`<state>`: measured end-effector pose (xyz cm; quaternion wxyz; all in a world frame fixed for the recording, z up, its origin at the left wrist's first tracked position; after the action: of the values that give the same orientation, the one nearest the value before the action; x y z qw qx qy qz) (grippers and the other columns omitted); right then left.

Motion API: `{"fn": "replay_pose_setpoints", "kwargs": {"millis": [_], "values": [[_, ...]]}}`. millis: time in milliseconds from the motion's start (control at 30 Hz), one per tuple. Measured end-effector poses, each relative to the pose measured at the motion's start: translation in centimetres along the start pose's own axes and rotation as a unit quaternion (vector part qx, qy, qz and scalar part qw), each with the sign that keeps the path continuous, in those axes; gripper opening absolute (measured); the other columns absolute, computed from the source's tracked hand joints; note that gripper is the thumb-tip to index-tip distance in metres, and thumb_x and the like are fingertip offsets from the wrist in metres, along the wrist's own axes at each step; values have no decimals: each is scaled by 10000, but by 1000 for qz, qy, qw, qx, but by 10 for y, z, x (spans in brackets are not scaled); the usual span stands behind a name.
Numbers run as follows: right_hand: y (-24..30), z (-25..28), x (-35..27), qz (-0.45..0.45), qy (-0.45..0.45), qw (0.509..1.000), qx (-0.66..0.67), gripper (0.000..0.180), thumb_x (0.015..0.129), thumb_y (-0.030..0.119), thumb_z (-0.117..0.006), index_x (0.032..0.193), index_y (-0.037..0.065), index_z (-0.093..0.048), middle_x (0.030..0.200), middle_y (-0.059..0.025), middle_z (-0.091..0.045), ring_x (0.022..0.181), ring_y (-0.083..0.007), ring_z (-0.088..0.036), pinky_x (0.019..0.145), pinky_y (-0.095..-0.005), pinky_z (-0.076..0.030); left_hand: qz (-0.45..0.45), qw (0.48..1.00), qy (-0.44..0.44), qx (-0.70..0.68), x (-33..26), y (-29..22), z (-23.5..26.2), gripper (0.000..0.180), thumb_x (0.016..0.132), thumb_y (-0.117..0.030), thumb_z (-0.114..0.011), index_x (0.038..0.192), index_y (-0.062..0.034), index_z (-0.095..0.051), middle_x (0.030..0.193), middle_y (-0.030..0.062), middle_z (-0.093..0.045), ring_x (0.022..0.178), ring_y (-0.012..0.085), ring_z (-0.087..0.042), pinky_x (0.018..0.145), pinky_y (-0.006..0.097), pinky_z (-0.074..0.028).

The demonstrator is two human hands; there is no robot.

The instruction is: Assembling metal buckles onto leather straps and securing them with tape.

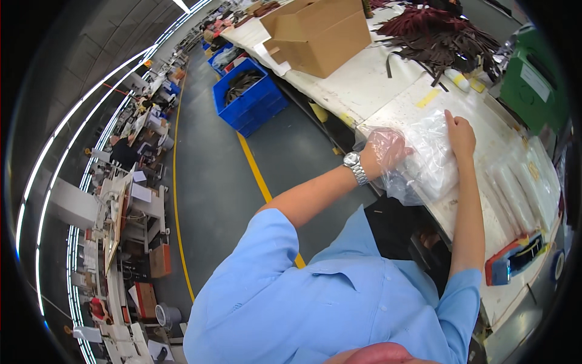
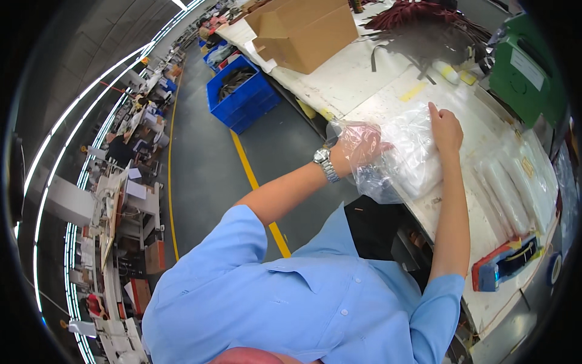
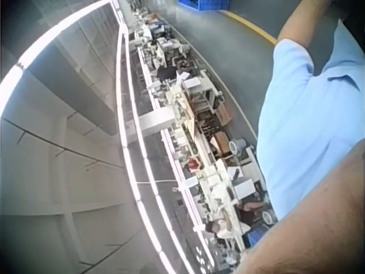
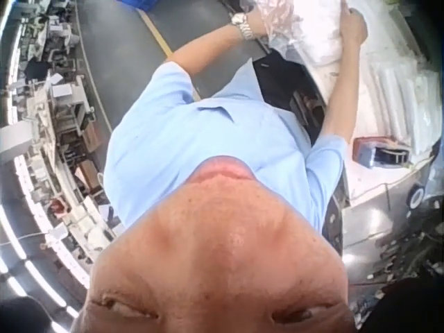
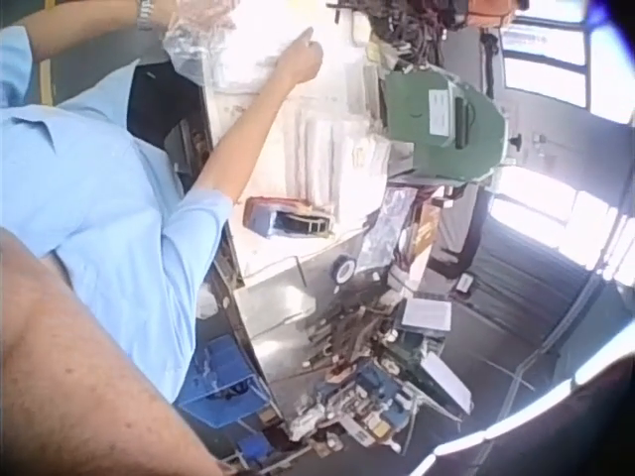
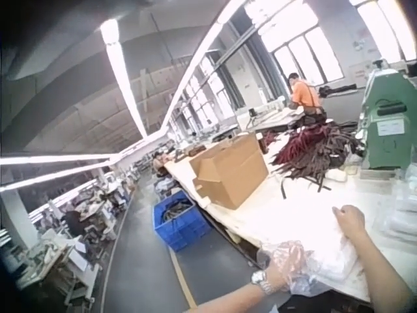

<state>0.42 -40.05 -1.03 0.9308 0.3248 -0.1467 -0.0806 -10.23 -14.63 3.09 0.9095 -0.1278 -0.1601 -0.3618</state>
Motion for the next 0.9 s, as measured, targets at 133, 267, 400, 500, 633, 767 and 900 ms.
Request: {"fn": "replay_pose_setpoints", "kwargs": {"millis": [133, 267, 400, 500, 633, 767, 900], "values": [[-4, -4, 7, -31, 6, 999, 29, 734, 1018, 699, -493, 825, 44, -759, 889, -196, -762, 869, -408, -717, 793, -496, -540, 143, 972, 186, 0, 17, 11, 4, 633, 965, -563, -706, 890, 66, -698, 832, 244, -703, 846, 381, -728, 755, 448, -574], [-20, -4, 22, -49, 4, 997, 57, 745, 1016, 707, -490, 817, 40, -754, 881, -192, -759, 861, -402, -717, 790, -492, -539, 139, 982, 37, -126, 38, 45, -28, 730, 910, -663, -733, 872, 66, -724, 823, 251, -739, 757, 366, -734, 729, 465, -576], [-48, -6, 40, -75, 31, 995, 51, 724, 1017, 691, -497, 871, 30, -756, 914, -209, -758, 896, -404, -722, 832, -501, -540, 217, 952, 12, -218, 64, 53, -34, 688, 876, -660, -774, 896, 28, -763, 827, 202, -760, 756, 282, -747, 725, 442, -581], [-77, -13, 48, -63, 68, 995, 24, 661, 1021, 642, -510, 973, 33, -765, 1006, -226, -762, 973, -414, -725, 882, -507, -543, 225, 924, 231, -207, 86, 34, -16, 647, 890, -608, -777, 991, 31, -751, 966, 214, -766, 870, 293, -749, 804, 439, -581], [-48, -5, 34, -30, 48, 998, -6, 516, 1027, 529, -543, 1119, 75, -770, 1155, -213, -758, 1079, -424, -713, 933, -497, -550, -16, 983, 184, -4, 66, 18, -9, 525, 914, -465, -761, 1060, 37, -707, 1098, 238, -720, 1011, 364, -712, 916, 459, -563], [-56, -11, 42, 43, 31, 998, -37, 436, 1028, 471, -567, 1115, 100, -778, 1156, -183, -766, 1072, -426, -713, 934, -495, -552, -127, 978, 163, 2, 43, 0, -5, 575, 895, -419, -770, 1140, 89, -656, 1180, 259, -683, 1148, 400, -651, 1053, 463, -515], [-15, -13, 42, 44, 57, 997, 1, 495, 1007, 518, -607, 1055, 56, -779, 1084, -200, -773, 1036, -410, -726, 915, -489, -554, -115, 991, 61, -20, 10, 7, -17, 904, 893, -386, -766, 1541, 116, -385, 1446, 314, -540, 1312, 440, -544, 1173, 482, -427]]}}
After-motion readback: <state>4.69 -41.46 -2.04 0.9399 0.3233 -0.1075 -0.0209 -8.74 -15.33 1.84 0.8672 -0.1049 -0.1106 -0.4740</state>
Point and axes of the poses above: each hand's wrist, its own x-axis towards the middle knuckle, its own z-axis out of the back of the hand, y = z × x, the point moved 5 cm from there along x, towards the middle knuckle
